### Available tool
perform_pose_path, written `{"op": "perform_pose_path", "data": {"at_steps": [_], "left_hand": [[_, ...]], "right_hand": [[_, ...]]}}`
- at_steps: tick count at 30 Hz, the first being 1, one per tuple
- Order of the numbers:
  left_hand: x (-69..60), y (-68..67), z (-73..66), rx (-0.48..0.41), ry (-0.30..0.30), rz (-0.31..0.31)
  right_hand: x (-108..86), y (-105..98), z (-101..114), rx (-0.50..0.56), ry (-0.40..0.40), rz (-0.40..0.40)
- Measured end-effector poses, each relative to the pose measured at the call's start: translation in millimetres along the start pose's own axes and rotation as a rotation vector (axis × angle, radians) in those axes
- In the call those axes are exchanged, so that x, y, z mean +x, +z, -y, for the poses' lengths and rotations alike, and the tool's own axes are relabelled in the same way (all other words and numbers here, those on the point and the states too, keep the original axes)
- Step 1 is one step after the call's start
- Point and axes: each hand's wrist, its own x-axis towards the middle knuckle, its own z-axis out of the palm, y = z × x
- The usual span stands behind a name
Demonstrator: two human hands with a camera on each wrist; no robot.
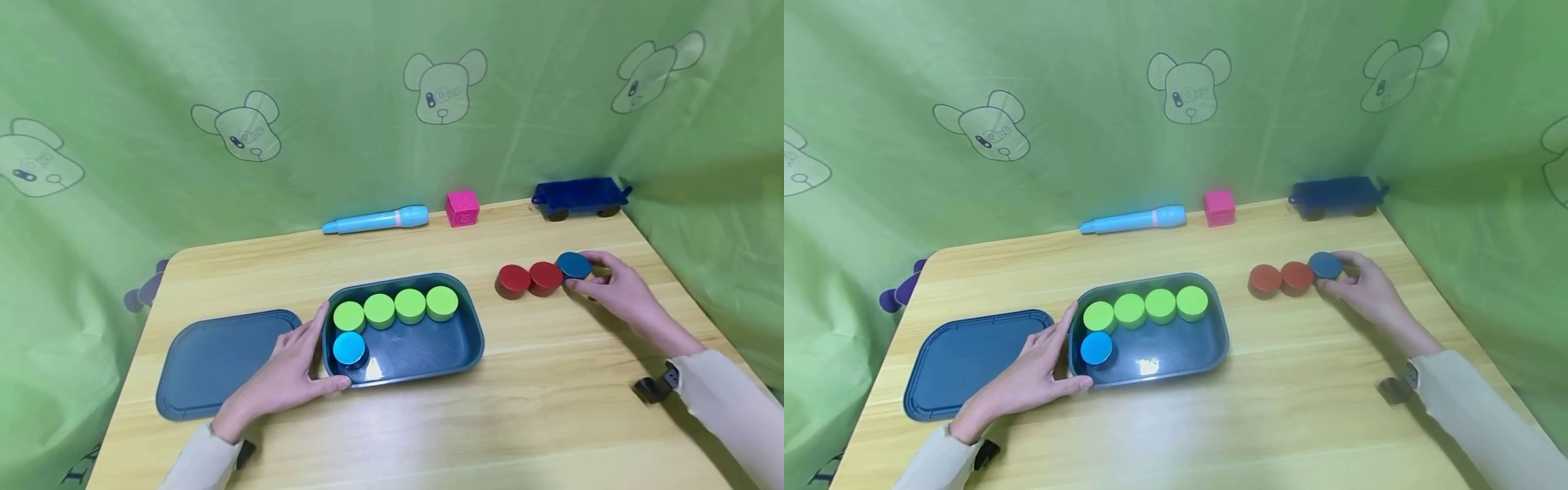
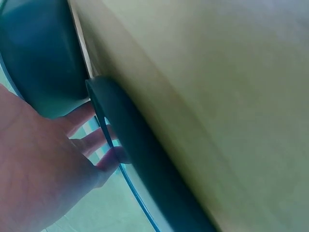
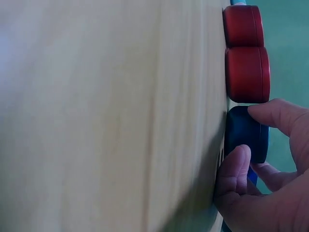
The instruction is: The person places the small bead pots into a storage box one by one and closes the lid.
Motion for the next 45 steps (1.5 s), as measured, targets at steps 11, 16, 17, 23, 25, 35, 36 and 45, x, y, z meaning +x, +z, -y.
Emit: {"op": "perform_pose_path", "data": {"at_steps": [11,16,17,23,25,35,36,45], "left_hand": [[2.9,1.0,-0.6,-0.006,0.001,0.006],[2.1,2.8,0.5,-0.005,0.004,0.005],[1.2,2.9,0.9,-0.005,0.002,0.004],[-3.7,2.3,2.1,0.003,-0.010,-0.002],[-3.4,2.5,2.0,-0.001,-0.012,0.003],[-2.3,1.3,2.0,-0.003,-0.012,0.004],[-2.3,1.5,2.1,-0.003,-0.012,0.006],[-0.7,1.0,1.4,0.006,-0.009,0.005]], "right_hand": [[-1.8,0.9,-0.3,0.033,0.024,-0.060],[-6.2,0.7,0.1,0.100,0.054,-0.134],[-6.7,1.0,0.3,0.116,0.056,-0.148],[-13.2,2.8,5.2,0.197,0.055,-0.230],[-18.5,2.5,9.1,0.208,0.043,-0.258],[-38.6,19.4,49.3,0.185,-0.080,-0.297],[-40.5,22.8,54.1,0.176,-0.093,-0.297],[-56.4,52.8,95.9,0.141,-0.284,-0.246]]}}
